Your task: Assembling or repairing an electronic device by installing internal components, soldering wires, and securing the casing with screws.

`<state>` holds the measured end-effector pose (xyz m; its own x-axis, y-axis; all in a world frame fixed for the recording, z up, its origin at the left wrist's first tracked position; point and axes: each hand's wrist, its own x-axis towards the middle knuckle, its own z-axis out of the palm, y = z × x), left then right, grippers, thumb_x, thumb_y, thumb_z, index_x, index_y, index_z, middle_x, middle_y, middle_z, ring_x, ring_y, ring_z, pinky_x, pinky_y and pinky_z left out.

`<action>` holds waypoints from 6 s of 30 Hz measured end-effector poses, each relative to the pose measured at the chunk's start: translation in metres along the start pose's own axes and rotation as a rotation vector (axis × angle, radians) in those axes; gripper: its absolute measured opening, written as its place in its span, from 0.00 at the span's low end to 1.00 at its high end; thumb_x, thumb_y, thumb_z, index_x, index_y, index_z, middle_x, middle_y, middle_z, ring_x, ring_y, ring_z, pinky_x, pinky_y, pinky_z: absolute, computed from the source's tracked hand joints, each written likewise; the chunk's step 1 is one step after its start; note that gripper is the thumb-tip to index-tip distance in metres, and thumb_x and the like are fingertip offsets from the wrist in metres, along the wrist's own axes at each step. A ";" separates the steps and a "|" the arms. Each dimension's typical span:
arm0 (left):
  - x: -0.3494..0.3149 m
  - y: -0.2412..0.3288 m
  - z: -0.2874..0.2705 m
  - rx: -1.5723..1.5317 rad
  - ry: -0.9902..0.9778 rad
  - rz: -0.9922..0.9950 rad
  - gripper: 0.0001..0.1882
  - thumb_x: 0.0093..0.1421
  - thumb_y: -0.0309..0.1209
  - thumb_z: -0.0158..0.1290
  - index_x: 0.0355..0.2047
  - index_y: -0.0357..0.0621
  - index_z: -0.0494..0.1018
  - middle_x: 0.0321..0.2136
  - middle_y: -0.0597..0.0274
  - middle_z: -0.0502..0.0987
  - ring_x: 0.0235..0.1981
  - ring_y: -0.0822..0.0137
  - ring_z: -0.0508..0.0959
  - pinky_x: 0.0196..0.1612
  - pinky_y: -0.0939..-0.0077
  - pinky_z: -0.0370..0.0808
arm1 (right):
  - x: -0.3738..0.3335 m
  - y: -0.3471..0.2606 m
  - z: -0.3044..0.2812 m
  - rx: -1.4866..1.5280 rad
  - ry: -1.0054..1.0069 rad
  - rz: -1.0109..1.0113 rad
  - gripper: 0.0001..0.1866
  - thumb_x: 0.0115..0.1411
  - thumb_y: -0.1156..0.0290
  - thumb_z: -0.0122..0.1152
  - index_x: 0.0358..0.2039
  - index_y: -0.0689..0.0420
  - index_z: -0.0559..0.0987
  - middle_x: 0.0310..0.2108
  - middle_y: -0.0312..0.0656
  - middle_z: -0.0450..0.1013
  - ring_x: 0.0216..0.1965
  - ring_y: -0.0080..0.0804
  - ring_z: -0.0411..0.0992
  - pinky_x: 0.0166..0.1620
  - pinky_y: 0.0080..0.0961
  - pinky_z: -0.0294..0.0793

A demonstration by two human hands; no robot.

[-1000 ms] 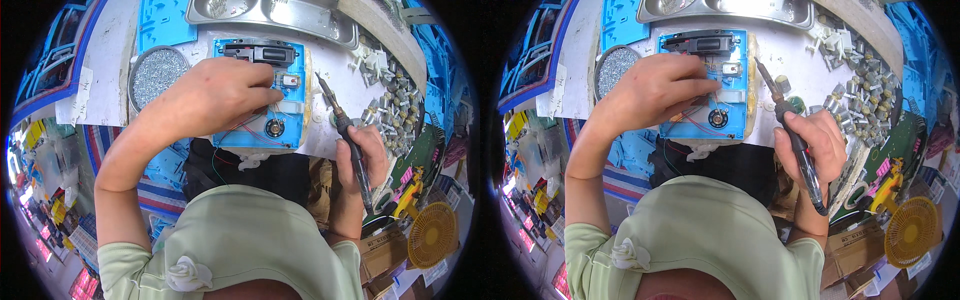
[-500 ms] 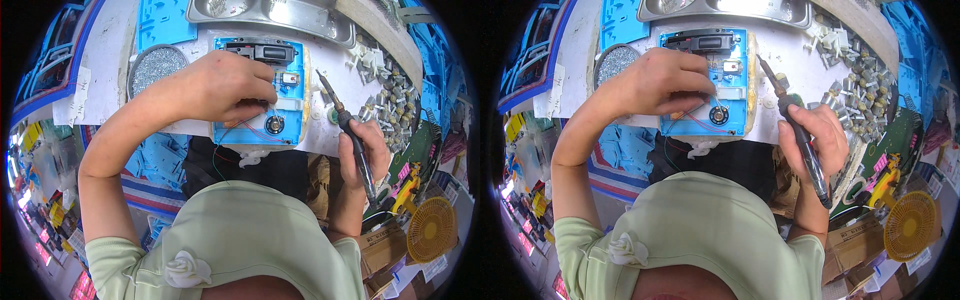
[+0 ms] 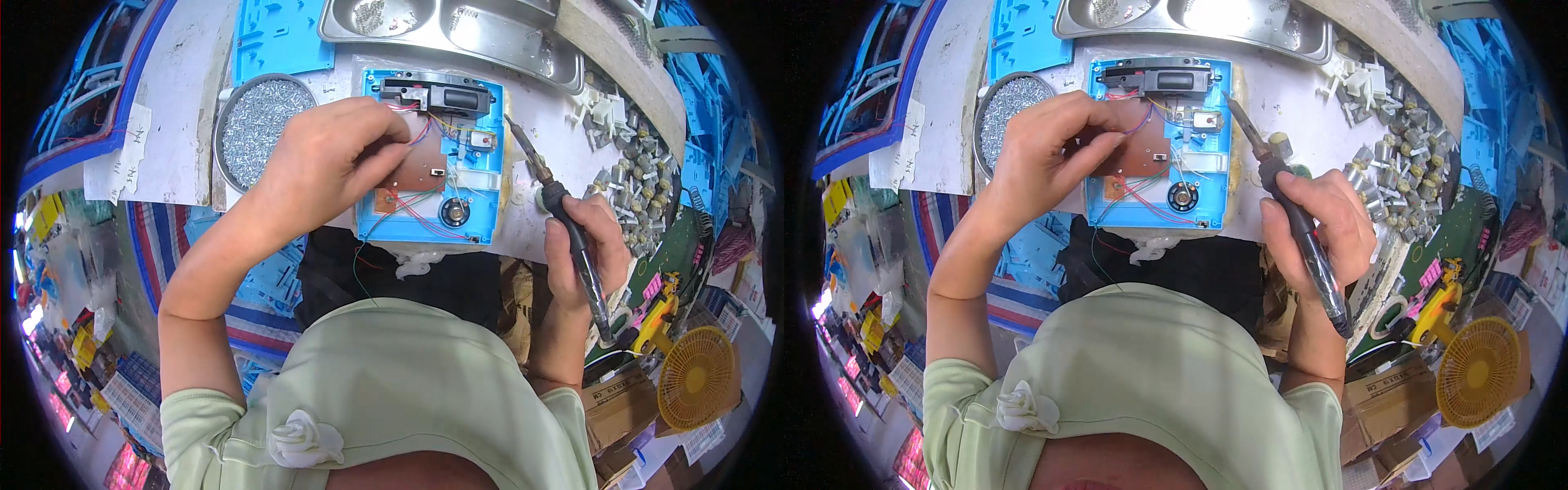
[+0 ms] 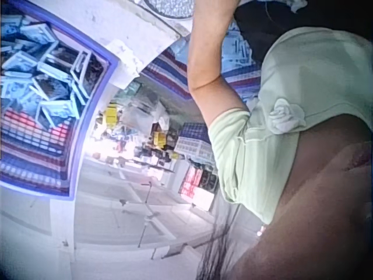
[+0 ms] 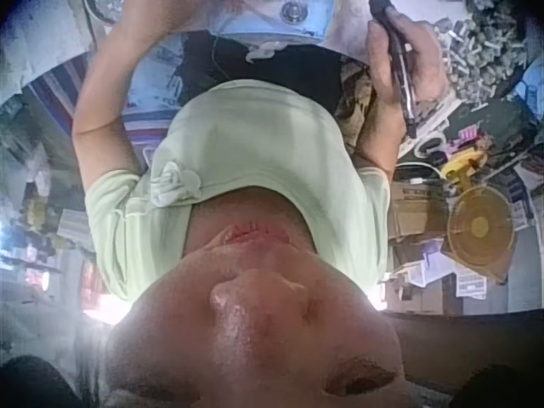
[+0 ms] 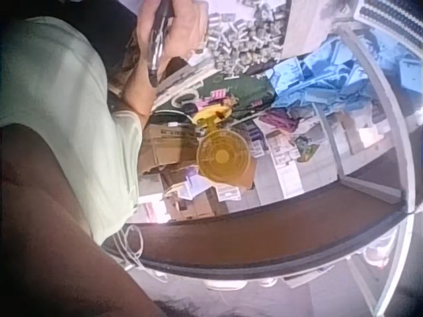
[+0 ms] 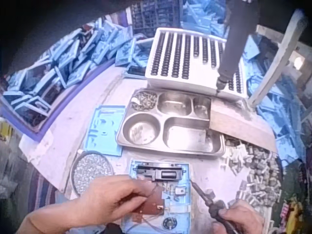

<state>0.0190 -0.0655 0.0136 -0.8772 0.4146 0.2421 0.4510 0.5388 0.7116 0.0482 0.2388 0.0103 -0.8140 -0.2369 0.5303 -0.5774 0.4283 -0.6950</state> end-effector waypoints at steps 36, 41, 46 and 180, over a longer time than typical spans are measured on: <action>0.019 0.023 0.024 -0.525 0.138 -0.460 0.05 0.63 0.25 0.62 0.37 0.36 0.81 0.27 0.66 0.80 0.26 0.79 0.77 0.29 0.84 0.75 | 0.052 -0.007 0.075 0.337 0.037 0.272 0.29 0.55 0.85 0.69 0.58 0.58 0.76 0.42 0.42 0.78 0.41 0.25 0.79 0.45 0.21 0.80; 0.017 0.020 0.031 -0.409 0.204 -0.344 0.06 0.60 0.25 0.63 0.36 0.36 0.81 0.28 0.63 0.81 0.25 0.78 0.78 0.29 0.82 0.74 | 0.054 -0.008 0.081 0.388 0.049 0.290 0.29 0.54 0.84 0.69 0.57 0.58 0.76 0.41 0.41 0.78 0.41 0.26 0.79 0.45 0.22 0.80; 0.018 0.018 0.033 -0.345 0.185 -0.356 0.05 0.59 0.24 0.63 0.34 0.35 0.81 0.28 0.62 0.81 0.25 0.77 0.79 0.29 0.82 0.75 | 0.054 -0.006 0.083 0.313 0.039 0.243 0.28 0.54 0.84 0.69 0.56 0.58 0.77 0.40 0.42 0.78 0.40 0.27 0.79 0.44 0.23 0.80; 0.024 0.007 0.058 0.169 0.431 -0.199 0.06 0.46 0.22 0.63 0.22 0.38 0.75 0.31 0.61 0.71 0.24 0.66 0.76 0.28 0.73 0.74 | 0.043 0.013 0.017 -0.013 -0.305 -0.176 0.18 0.47 0.78 0.74 0.41 0.58 0.80 0.20 0.40 0.71 0.18 0.35 0.67 0.22 0.29 0.65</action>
<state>0.0110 -0.0096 -0.0137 -0.9212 -0.0295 0.3880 0.2571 0.7024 0.6637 0.0044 0.2192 0.0156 -0.6843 -0.5571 0.4704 -0.7113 0.3680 -0.5988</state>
